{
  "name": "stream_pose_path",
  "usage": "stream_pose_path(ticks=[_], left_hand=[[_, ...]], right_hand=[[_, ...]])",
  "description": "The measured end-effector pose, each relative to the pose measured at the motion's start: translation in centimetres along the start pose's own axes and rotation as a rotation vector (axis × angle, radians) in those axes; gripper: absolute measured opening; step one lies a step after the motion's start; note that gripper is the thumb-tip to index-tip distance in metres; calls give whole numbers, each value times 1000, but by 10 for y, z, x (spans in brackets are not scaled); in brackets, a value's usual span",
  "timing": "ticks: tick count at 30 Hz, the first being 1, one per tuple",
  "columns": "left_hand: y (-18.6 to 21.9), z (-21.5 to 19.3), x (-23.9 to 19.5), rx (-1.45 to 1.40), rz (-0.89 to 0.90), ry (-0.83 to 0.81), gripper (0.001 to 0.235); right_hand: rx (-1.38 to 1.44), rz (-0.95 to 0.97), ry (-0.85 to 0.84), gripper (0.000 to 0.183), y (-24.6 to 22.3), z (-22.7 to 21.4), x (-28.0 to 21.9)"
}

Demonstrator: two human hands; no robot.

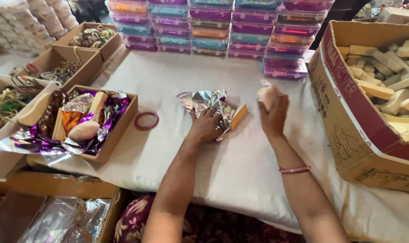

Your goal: The person wipes a small wooden block with a white cloth, then wraps it in a shiny purple foil sheet. They place the wrapped block into a clear plastic container and repeat the process with another wooden block.

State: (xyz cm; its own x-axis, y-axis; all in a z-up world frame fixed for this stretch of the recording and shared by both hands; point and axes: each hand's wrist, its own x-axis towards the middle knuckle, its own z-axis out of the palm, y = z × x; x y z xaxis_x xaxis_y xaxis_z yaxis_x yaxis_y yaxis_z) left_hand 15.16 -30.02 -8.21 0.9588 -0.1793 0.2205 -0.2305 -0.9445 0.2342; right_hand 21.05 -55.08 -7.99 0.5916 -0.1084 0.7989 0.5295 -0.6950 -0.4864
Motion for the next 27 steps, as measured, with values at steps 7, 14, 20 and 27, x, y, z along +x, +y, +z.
stream_pose_path(ticks=[7, 14, 20, 27], left_hand=[[3, -10, -7, -59, -34, -5, 60], [-9, -4, -2, -47, -49, 26, 72], [3, -9, -1, -87, 89, -88, 56], [27, -23, -1, -226, 271, -206, 36]], right_hand=[[172, -475, -488, 66, -30, 9, -11], [-73, -150, -693, 62, -19, -11, 4], [-331, 92, -348, 59, 4, -4, 5], [63, -309, -45, 48, -44, 1, -9]])
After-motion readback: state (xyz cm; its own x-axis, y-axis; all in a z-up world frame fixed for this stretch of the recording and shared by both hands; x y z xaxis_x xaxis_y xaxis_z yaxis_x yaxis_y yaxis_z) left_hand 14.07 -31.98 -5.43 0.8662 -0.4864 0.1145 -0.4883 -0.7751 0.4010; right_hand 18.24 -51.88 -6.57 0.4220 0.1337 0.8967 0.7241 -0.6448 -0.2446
